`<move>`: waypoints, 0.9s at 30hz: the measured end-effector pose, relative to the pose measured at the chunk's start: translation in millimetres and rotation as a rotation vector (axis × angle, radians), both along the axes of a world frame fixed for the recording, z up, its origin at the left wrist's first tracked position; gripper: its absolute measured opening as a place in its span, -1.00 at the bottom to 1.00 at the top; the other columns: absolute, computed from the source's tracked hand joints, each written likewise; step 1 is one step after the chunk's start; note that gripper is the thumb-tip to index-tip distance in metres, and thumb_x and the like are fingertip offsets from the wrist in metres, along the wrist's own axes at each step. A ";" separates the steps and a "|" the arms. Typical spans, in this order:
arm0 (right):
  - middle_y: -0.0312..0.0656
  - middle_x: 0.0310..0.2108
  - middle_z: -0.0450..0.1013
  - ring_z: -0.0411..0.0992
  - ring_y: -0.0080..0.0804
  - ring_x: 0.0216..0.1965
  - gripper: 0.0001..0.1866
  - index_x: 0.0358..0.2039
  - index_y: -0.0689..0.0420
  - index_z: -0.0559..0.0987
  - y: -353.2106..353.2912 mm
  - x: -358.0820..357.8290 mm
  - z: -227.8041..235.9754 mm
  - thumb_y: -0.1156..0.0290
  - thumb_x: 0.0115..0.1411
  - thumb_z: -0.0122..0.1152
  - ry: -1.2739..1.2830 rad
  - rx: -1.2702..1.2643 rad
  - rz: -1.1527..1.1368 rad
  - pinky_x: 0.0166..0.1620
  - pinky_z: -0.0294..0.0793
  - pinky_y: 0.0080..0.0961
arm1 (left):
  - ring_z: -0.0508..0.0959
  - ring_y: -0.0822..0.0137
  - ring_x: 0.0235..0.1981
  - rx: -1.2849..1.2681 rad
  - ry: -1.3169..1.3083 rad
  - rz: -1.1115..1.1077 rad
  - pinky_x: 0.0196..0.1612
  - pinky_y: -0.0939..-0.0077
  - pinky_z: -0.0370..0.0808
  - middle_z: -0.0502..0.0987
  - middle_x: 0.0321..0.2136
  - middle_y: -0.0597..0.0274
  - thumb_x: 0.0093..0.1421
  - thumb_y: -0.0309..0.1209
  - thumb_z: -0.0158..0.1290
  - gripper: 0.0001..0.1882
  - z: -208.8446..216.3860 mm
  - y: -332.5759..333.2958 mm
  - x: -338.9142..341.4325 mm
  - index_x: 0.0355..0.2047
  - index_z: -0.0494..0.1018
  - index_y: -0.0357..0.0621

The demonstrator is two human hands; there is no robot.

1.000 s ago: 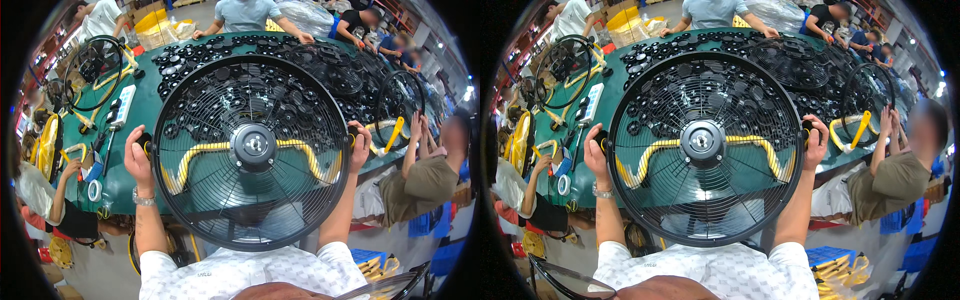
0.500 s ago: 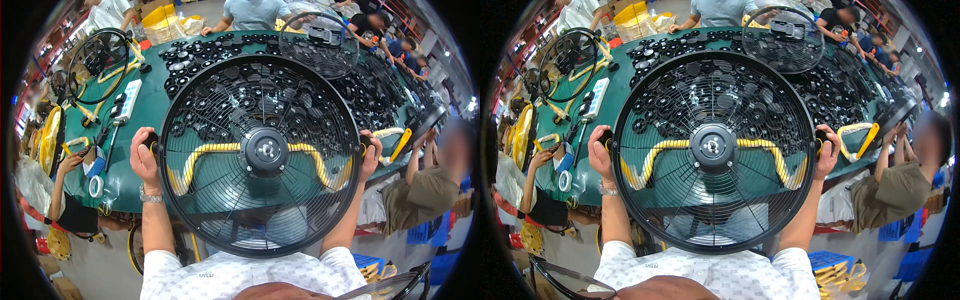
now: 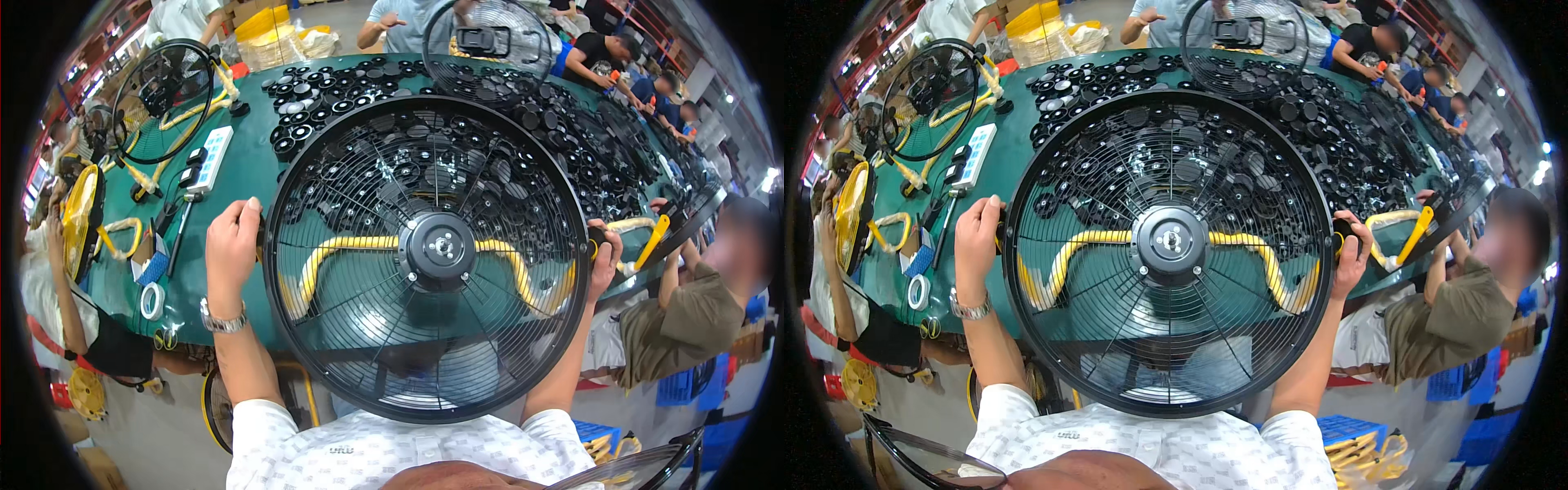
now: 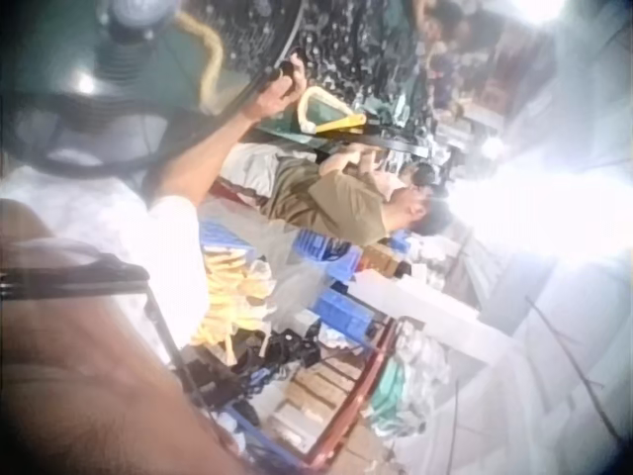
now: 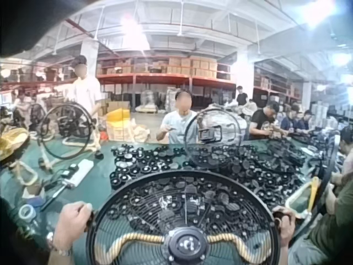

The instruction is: Assembling the components of industrial electric fans, specifically the grilles and motor housing.

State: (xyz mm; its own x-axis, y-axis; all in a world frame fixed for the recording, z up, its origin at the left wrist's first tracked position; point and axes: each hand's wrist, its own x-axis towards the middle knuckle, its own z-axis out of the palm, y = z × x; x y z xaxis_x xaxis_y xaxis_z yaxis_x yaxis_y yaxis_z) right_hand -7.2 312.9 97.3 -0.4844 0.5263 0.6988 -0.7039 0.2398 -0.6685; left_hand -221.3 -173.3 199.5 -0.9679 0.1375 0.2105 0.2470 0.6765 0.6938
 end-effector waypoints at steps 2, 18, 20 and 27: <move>0.07 0.03 0.33 0.32 -0.32 -0.02 -0.78 -0.01 0.12 0.37 2.1 0.6 -0.9 0.42 0.37 -0.12 -0.008 0.020 -0.025 0.11 0.28 -0.40 | 0.51 0.36 -0.43 0.180 0.224 -0.028 -0.28 0.52 0.44 0.59 -0.38 0.12 0.32 -0.38 -0.11 -0.73 -25.0 -2.2 4.4 -0.26 0.51 -0.36; 0.07 0.04 0.33 0.36 -0.33 -0.02 -0.77 0.02 0.12 0.35 -3.4 -0.9 2.1 0.43 0.40 -0.17 0.014 -0.037 0.048 0.07 0.40 -0.43 | 0.38 0.48 -0.53 0.067 0.071 -0.092 -0.44 0.58 0.33 0.53 -0.50 0.21 0.32 -0.34 -0.06 -0.70 -9.0 -9.0 -10.6 -0.28 0.50 -0.40; 0.07 0.04 0.33 0.35 -0.32 -0.01 -0.77 0.02 0.12 0.35 -3.9 2.6 0.9 0.43 0.40 -0.17 0.010 -0.045 0.064 0.08 0.39 -0.42 | 0.43 0.45 -0.49 0.117 0.017 -0.083 -0.40 0.58 0.38 0.55 -0.45 0.16 0.32 -0.38 -0.06 -0.72 -23.3 -0.8 -7.4 -0.30 0.50 -0.41; 0.07 0.05 0.33 0.37 -0.41 -0.09 -0.77 0.03 0.10 0.36 -5.0 0.4 2.9 0.41 0.40 -0.14 -0.006 -0.035 0.067 -0.04 0.41 -0.55 | 0.53 0.34 -0.15 0.608 0.646 -0.202 -0.03 0.48 0.43 0.56 -0.19 0.09 0.33 -0.53 -0.15 -0.77 -61.1 2.1 -1.7 -0.16 0.47 -0.43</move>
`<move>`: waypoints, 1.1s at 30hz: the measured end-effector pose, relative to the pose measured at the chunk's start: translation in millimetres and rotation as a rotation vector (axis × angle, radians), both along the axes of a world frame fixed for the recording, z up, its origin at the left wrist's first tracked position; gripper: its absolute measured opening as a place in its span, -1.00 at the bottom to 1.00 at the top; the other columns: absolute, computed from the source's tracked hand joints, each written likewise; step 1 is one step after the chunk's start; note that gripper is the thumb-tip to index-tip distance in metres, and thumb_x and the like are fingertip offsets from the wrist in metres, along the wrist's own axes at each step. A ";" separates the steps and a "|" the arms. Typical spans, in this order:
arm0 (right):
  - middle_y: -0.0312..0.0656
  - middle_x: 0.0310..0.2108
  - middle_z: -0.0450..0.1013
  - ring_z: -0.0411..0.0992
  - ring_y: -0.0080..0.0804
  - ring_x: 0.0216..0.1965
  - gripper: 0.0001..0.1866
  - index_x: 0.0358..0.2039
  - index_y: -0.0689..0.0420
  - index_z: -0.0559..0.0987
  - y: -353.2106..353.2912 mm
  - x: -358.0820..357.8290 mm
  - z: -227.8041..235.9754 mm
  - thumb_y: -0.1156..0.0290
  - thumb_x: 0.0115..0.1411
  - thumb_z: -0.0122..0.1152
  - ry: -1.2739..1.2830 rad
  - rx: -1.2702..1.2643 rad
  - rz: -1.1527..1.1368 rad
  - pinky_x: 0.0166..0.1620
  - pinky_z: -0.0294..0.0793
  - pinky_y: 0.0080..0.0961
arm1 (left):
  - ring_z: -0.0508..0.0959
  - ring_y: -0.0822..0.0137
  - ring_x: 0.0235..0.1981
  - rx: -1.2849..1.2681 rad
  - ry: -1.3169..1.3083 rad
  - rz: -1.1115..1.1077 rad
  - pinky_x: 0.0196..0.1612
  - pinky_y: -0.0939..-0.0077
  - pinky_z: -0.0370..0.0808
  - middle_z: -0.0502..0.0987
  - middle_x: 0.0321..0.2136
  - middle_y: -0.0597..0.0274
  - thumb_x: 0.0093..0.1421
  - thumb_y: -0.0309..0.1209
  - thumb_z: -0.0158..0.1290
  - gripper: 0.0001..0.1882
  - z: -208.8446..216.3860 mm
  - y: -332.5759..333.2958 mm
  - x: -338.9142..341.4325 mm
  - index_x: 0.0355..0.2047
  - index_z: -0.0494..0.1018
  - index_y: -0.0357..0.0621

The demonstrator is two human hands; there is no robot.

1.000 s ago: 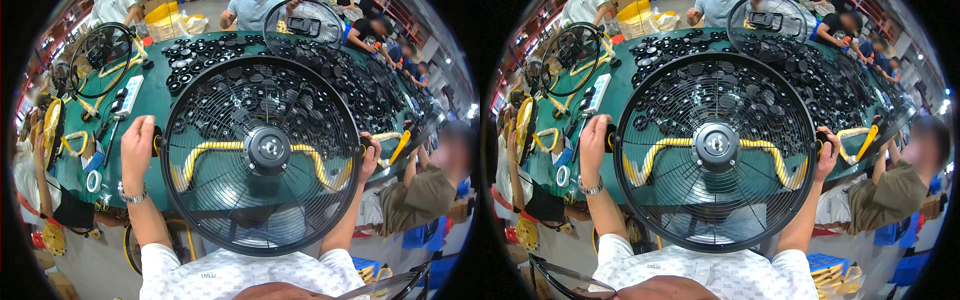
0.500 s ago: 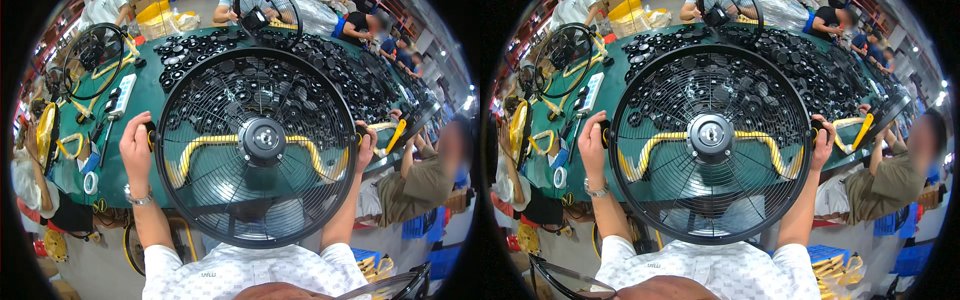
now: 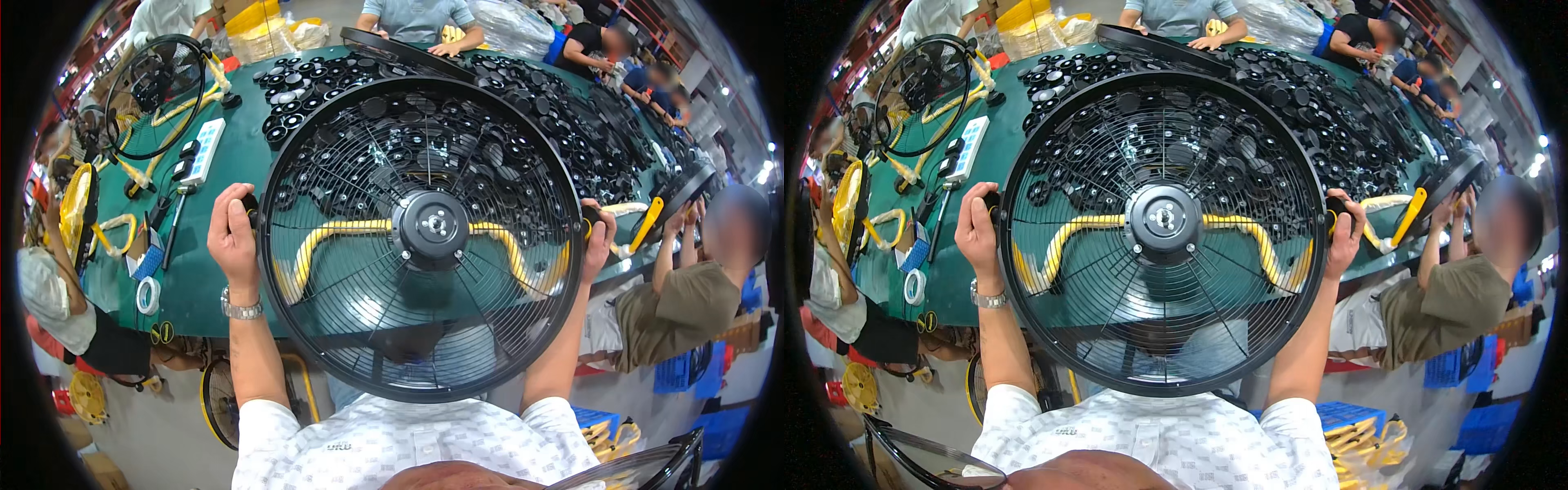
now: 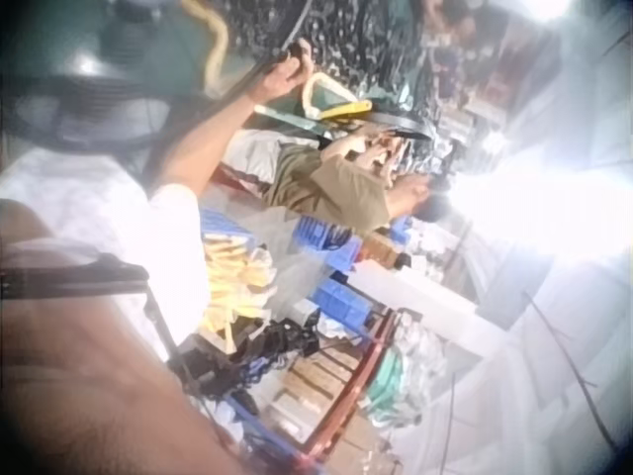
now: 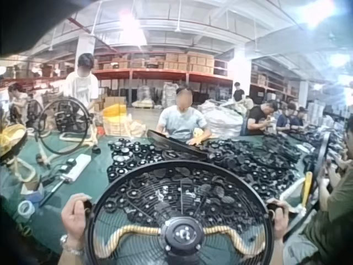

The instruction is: Assembling the components of industrial electric fans, specifically the grilles and motor housing.

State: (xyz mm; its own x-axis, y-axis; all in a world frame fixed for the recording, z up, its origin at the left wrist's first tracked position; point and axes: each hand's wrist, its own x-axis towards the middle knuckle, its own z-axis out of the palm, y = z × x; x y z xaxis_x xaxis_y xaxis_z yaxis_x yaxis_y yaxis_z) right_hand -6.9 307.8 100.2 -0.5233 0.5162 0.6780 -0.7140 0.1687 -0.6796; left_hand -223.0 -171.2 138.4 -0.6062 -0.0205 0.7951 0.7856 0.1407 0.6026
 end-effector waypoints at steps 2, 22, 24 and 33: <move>0.08 0.05 0.33 0.37 -0.46 -0.14 -0.77 0.02 0.11 0.36 -3.8 -1.2 1.5 0.41 0.39 -0.14 0.002 -0.007 0.004 -0.07 0.41 -0.59 | 0.52 0.34 -0.13 -0.047 -0.229 -0.004 0.02 0.48 0.40 0.56 -0.19 0.09 0.35 -0.48 -0.16 -0.72 14.5 0.0 6.3 -0.10 0.46 -0.42; -0.06 0.03 0.35 0.36 -0.41 -0.08 -0.75 -0.01 0.10 0.39 -9.7 3.2 8.7 0.43 0.32 0.06 0.024 -0.024 -0.022 0.04 0.39 -0.45 | 0.46 0.45 -0.21 -0.071 -0.576 -0.198 -0.09 0.58 0.39 0.52 -0.17 0.20 0.39 -0.30 -0.21 -0.67 40.4 -6.1 10.2 -0.14 0.45 -0.31; -0.06 0.03 0.35 0.36 -0.41 -0.08 -0.74 0.00 0.10 0.38 -9.3 2.3 7.9 0.38 0.32 0.07 0.033 0.017 -0.048 0.05 0.38 -0.43 | 0.45 0.48 -0.22 -0.206 -0.687 -0.186 -0.12 0.60 0.39 0.52 -0.21 0.21 0.40 -0.27 -0.20 -0.65 38.6 -18.5 -10.6 -0.13 0.43 -0.33; -0.23 -0.27 0.50 0.41 -0.55 -0.17 -0.79 -0.17 0.21 0.48 -11.2 7.5 35.9 0.34 0.34 0.00 -0.289 -0.019 -0.277 -0.04 0.36 -0.59 | 0.46 0.41 -0.18 0.012 -0.186 -0.160 -0.04 0.51 0.39 0.51 -0.18 0.17 0.41 -0.36 -0.21 -0.69 -17.9 -11.7 -19.5 -0.08 0.42 -0.36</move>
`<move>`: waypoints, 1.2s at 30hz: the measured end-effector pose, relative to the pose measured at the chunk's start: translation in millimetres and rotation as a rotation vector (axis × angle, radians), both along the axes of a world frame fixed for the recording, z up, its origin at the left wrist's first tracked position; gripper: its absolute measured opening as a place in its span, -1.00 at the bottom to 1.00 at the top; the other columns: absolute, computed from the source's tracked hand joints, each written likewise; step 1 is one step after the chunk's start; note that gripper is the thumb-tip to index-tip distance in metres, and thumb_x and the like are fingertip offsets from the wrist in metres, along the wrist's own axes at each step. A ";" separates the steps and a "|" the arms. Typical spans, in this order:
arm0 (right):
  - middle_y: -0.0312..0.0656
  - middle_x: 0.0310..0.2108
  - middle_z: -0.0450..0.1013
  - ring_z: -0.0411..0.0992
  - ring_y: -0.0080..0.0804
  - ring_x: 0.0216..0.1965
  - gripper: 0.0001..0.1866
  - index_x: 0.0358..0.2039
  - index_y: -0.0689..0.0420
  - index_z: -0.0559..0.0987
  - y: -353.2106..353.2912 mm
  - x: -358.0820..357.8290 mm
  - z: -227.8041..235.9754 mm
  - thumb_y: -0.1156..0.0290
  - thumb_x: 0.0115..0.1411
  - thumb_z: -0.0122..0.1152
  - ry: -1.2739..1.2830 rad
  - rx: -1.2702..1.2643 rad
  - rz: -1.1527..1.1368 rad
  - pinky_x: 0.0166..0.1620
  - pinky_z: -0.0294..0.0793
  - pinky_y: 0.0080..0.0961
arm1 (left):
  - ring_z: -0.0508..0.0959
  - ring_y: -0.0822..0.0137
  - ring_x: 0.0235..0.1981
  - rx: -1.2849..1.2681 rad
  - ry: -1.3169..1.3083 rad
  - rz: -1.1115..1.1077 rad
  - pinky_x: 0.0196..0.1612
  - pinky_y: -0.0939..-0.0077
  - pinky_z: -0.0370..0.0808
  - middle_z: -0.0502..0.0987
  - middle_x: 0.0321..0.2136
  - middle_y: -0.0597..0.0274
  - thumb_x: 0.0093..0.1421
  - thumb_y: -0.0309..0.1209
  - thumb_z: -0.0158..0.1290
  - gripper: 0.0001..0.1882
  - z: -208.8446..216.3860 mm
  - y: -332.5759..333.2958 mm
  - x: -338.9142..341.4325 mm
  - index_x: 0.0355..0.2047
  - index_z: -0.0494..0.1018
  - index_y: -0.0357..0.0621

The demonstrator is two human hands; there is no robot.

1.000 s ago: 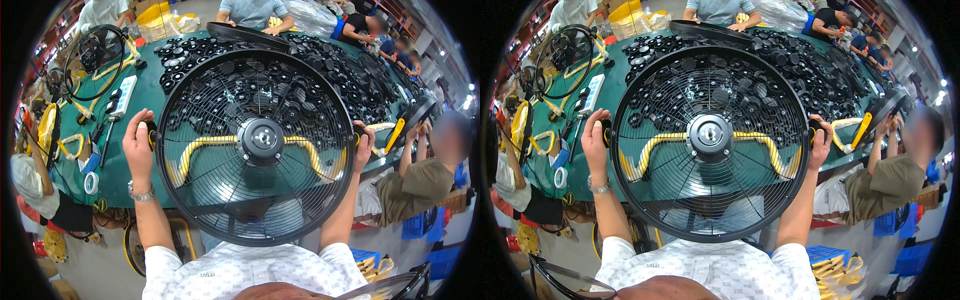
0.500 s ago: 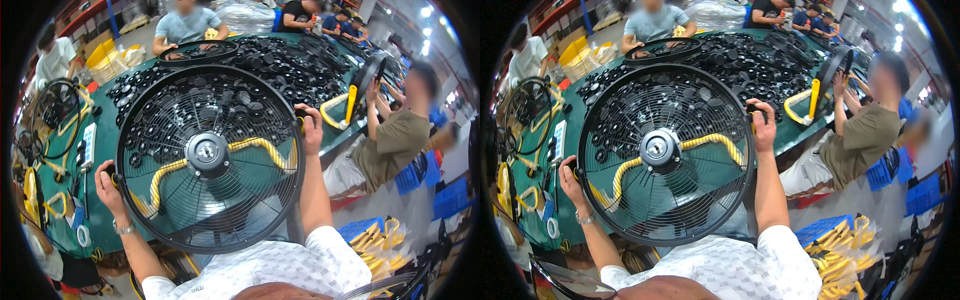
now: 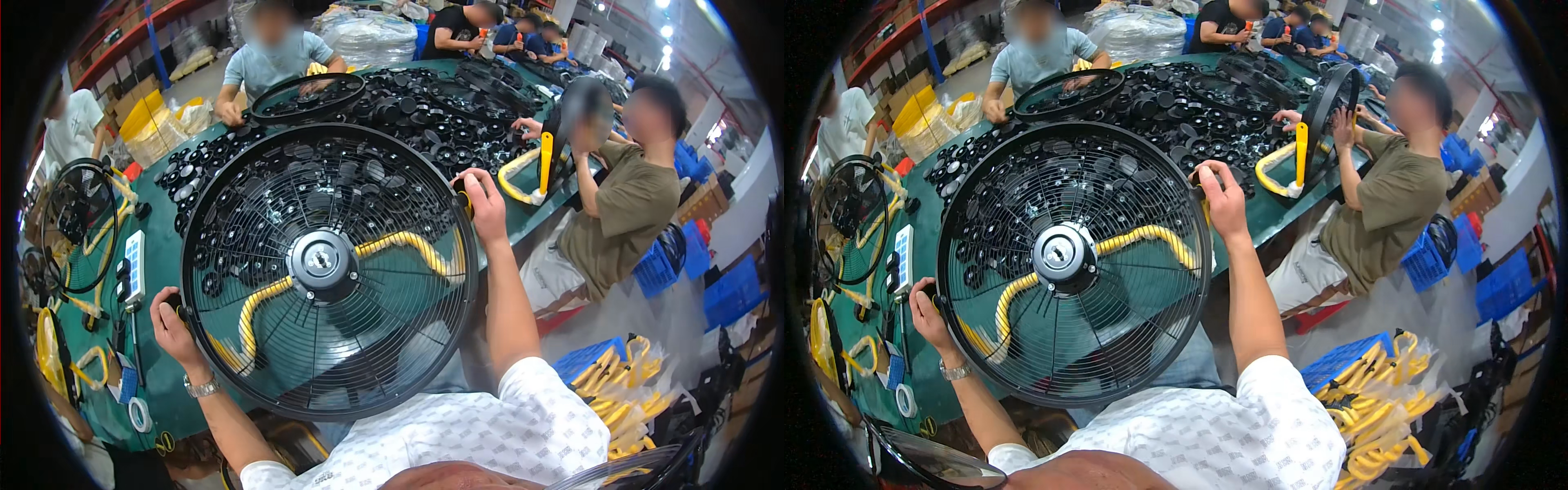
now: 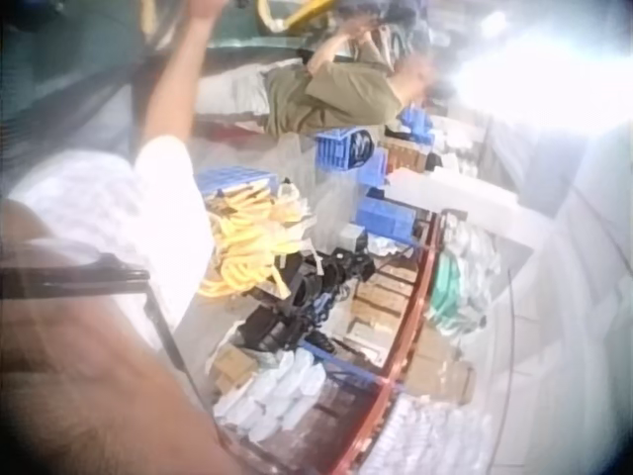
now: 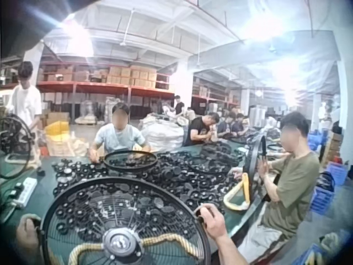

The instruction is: Assembling the components of industrial electric fans, specifically the grilles and motor housing.

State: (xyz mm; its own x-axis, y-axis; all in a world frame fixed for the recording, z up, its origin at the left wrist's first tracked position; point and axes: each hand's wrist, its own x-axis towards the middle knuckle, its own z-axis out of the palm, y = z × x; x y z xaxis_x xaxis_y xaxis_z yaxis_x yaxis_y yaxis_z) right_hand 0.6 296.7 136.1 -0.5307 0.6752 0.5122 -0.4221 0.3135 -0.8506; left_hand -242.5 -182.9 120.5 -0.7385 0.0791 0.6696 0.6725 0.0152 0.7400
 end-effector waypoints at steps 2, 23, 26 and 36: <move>-0.23 -0.25 0.51 0.42 -0.55 -0.17 -0.77 -0.14 0.22 0.49 -2.1 5.0 6.7 0.33 0.33 0.03 -0.159 -0.031 -0.025 -0.04 0.38 -0.57 | 0.46 0.41 -0.17 0.010 -0.001 -0.016 -0.03 0.52 0.38 0.51 -0.18 0.17 0.41 -0.36 -0.21 -0.69 -0.1 0.6 0.8 -0.08 0.42 -0.36; 0.01 -0.25 0.53 0.51 -0.14 -0.23 -0.77 -0.20 0.23 0.54 15.7 16.9 40.7 0.36 0.24 0.05 -0.145 1.000 -0.033 -0.21 0.48 -0.40 | 0.46 0.40 -0.15 0.069 -0.050 -0.011 -0.01 0.50 0.38 0.51 -0.15 0.14 0.41 -0.37 -0.20 -0.70 2.7 3.1 6.1 -0.07 0.41 -0.36; -0.02 -0.29 0.50 0.48 -0.19 -0.27 -0.83 -0.31 0.25 0.53 16.2 12.6 35.6 0.46 0.25 -0.01 -0.154 0.950 -0.095 -0.20 0.44 -0.42 | 0.46 0.40 -0.15 0.053 -0.035 -0.026 -0.01 0.51 0.38 0.51 -0.15 0.14 0.41 -0.38 -0.20 -0.70 1.8 3.7 4.0 -0.06 0.41 -0.36; -0.14 -0.37 0.52 0.46 -0.43 -0.30 -0.67 -0.22 0.26 0.54 21.5 -1.1 66.2 0.23 0.31 -0.03 -0.801 0.557 0.045 -0.17 0.42 -0.51 | 0.45 0.42 -0.17 0.144 -0.075 -0.044 -0.02 0.52 0.38 0.51 -0.15 0.14 0.40 -0.39 -0.20 -0.71 3.5 7.6 8.6 -0.06 0.40 -0.36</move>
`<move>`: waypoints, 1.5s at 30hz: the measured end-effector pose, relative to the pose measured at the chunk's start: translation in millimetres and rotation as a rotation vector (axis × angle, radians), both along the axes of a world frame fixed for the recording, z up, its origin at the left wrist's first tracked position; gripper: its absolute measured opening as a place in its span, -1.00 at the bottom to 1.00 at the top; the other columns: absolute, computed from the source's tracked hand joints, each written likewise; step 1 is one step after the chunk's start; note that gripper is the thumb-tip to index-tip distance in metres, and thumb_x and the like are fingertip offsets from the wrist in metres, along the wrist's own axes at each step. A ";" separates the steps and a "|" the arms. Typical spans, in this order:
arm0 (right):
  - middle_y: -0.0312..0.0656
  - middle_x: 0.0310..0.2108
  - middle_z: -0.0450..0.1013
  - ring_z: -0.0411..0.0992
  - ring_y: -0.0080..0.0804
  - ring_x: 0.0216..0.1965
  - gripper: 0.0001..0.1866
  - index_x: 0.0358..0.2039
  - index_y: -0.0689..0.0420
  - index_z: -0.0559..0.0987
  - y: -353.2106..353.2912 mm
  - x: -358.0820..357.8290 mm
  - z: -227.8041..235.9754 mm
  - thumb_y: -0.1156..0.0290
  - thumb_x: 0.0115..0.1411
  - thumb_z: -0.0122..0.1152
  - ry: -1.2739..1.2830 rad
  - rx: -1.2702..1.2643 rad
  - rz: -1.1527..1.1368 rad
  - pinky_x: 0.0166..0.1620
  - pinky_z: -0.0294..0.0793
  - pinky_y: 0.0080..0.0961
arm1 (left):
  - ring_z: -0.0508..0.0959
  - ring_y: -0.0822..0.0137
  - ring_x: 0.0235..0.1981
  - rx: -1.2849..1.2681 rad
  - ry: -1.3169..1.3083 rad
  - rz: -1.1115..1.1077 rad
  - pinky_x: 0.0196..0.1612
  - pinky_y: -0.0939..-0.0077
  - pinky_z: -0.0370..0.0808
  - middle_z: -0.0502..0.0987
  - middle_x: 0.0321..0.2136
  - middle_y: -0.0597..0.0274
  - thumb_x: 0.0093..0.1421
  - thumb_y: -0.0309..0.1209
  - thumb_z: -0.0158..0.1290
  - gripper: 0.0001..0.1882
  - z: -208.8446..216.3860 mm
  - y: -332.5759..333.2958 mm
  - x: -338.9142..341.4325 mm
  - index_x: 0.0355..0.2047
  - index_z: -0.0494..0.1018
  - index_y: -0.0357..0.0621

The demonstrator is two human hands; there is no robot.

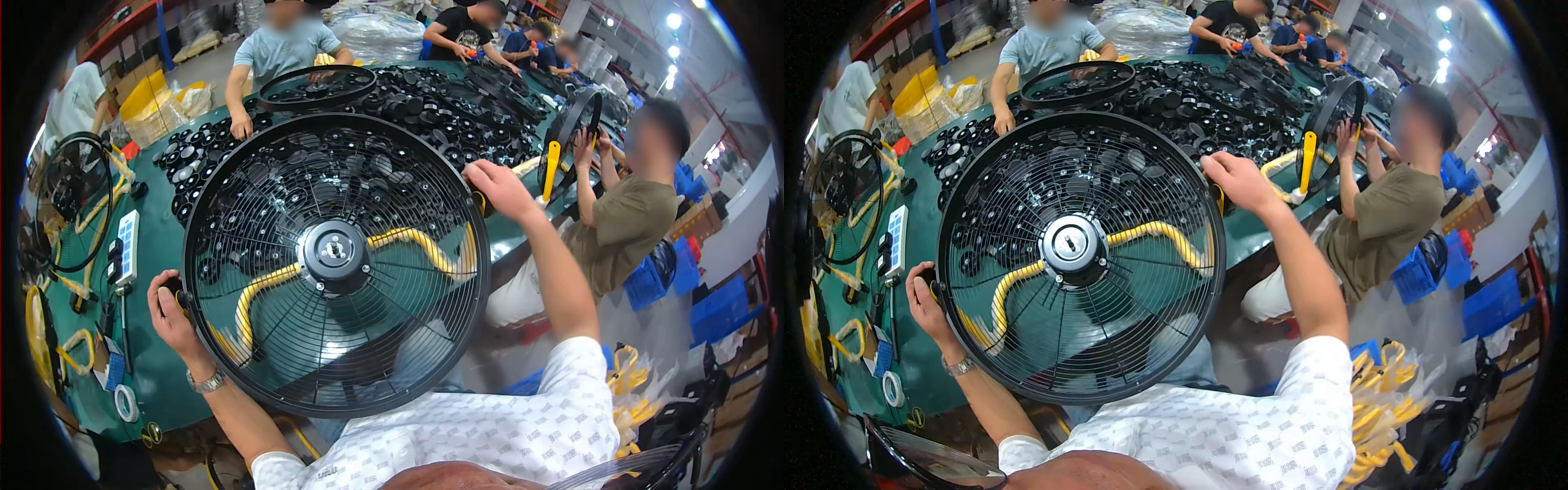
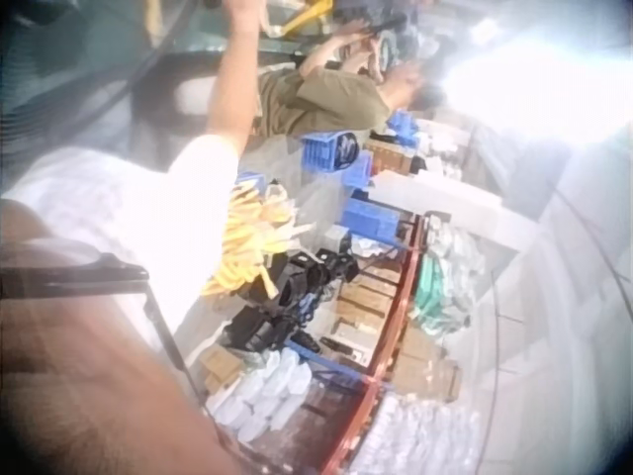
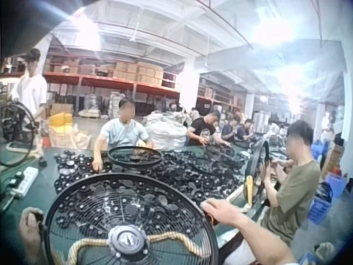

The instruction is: Assembling the components of industrial electric fans, specifically the grilles and motor housing.

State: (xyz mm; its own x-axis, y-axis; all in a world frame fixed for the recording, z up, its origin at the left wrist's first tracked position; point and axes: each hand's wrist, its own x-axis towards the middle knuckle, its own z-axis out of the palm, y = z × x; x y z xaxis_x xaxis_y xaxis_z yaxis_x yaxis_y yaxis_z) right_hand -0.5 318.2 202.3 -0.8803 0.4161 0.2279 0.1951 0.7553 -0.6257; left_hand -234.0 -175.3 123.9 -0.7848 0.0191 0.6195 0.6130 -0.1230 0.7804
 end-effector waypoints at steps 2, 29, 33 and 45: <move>-0.13 -0.27 0.52 0.46 -0.45 -0.25 -0.73 -0.17 0.27 0.52 -13.6 12.4 -8.2 0.31 0.32 0.01 0.351 0.106 0.067 -0.12 0.41 -0.54 | 0.45 0.42 -0.17 -0.001 -0.003 0.011 -0.02 0.52 0.38 0.51 -0.15 0.14 0.40 -0.40 -0.20 -0.71 1.5 0.8 3.0 -0.06 0.40 -0.36; 0.01 -0.48 0.46 0.45 -0.13 -0.39 -0.66 -0.30 0.25 0.51 0.7 -2.4 15.5 0.20 0.31 -0.05 -0.115 0.031 0.087 -0.28 0.39 -0.34 | 0.45 0.43 -0.19 -0.027 0.009 -0.009 -0.04 0.54 0.38 0.51 -0.16 0.15 0.41 -0.38 -0.21 -0.70 -3.8 -2.3 -4.4 -0.07 0.40 -0.36; -0.13 -0.30 0.48 0.44 -0.37 -0.26 -0.78 -0.27 0.26 0.48 -6.8 12.5 -23.9 0.36 0.29 -0.02 0.482 0.242 0.192 -0.15 0.39 -0.48 | 0.46 0.41 -0.17 -0.011 0.000 0.005 -0.03 0.52 0.38 0.51 -0.15 0.14 0.41 -0.38 -0.20 -0.70 -5.8 -4.8 -5.5 -0.06 0.40 -0.36; -0.24 -0.43 0.50 0.42 -0.52 -0.34 -0.62 -0.25 0.25 0.54 -3.4 -0.4 5.9 0.15 0.33 -0.04 -0.073 -0.019 -0.061 -0.24 0.39 -0.58 | 0.46 0.37 -0.14 -0.008 0.001 -0.036 0.02 0.47 0.38 0.49 -0.13 0.11 0.43 -0.35 -0.25 -0.67 -13.5 -8.4 -11.7 -0.05 0.38 -0.38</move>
